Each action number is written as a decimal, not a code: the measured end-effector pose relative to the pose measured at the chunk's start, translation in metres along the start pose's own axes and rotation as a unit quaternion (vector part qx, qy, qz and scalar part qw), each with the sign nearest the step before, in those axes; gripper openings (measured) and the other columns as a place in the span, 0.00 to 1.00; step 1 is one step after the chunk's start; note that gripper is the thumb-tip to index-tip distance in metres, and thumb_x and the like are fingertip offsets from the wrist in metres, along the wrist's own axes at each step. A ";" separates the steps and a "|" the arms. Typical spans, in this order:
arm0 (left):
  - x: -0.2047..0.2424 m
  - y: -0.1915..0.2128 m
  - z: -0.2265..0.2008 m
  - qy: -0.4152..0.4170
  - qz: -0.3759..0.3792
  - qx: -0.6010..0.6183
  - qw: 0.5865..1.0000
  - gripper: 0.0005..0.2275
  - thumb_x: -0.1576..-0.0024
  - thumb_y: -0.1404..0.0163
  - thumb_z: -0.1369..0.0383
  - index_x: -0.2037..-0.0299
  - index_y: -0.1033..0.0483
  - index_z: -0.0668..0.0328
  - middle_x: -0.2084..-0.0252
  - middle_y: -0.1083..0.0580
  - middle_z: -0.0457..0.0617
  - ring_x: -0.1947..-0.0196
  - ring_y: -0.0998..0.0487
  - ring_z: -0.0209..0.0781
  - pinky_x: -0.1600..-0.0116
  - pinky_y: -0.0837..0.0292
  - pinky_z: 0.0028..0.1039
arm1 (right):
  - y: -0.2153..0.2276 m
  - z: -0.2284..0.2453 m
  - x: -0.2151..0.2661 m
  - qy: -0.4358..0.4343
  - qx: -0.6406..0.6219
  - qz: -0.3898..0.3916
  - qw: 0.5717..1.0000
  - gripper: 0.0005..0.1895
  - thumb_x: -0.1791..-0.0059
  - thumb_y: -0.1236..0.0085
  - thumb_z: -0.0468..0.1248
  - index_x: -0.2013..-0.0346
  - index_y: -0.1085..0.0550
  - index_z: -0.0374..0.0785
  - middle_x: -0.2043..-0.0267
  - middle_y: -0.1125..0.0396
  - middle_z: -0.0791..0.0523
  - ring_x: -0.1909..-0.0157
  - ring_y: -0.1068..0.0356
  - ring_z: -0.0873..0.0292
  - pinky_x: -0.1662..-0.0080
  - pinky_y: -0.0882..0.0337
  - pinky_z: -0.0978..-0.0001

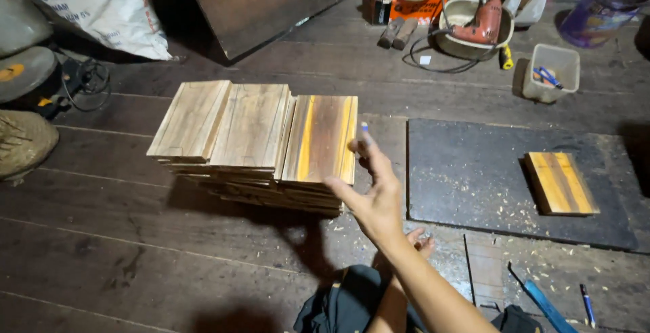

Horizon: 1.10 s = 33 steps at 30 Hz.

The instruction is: Marking and scoring thin wooden boards using a pen and a utility knife in a workshop.

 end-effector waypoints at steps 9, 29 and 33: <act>-0.002 0.041 0.018 -0.162 -0.024 -0.058 0.985 0.11 0.48 0.43 0.70 0.57 0.25 0.65 0.61 0.25 0.62 0.59 0.22 0.58 0.54 0.28 0.44 | -0.024 0.016 0.002 0.268 0.176 0.088 0.943 0.43 0.60 0.24 0.40 0.35 0.32 0.29 0.44 0.29 0.46 0.41 0.31 0.41 0.37 0.31 0.47; 0.044 -0.040 0.031 0.165 0.047 -0.034 0.985 0.26 0.46 0.46 0.70 0.35 0.32 0.66 0.45 0.23 0.62 0.43 0.23 0.45 0.38 0.30 0.30 | 0.320 -0.236 0.005 0.012 0.561 -0.119 0.819 0.51 0.60 0.36 0.46 0.27 0.45 0.31 0.31 0.41 0.40 0.39 0.37 0.36 0.38 0.39 0.45; 0.044 -0.049 0.018 0.197 0.042 -0.065 0.977 0.28 0.47 0.46 0.71 0.33 0.34 0.67 0.43 0.23 0.63 0.42 0.22 0.47 0.37 0.29 0.31 | 0.439 -0.266 -0.003 -0.190 0.640 -0.147 0.730 0.64 0.58 0.42 0.71 0.23 0.57 0.37 0.34 0.42 0.46 0.33 0.44 0.41 0.36 0.44 0.31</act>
Point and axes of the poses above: each hand's wrist, its own x-axis away from the middle knuckle, its own y-axis out of the back of the hand, z = x × y, the point moved 8 cm from there along -x, towards the middle knuckle
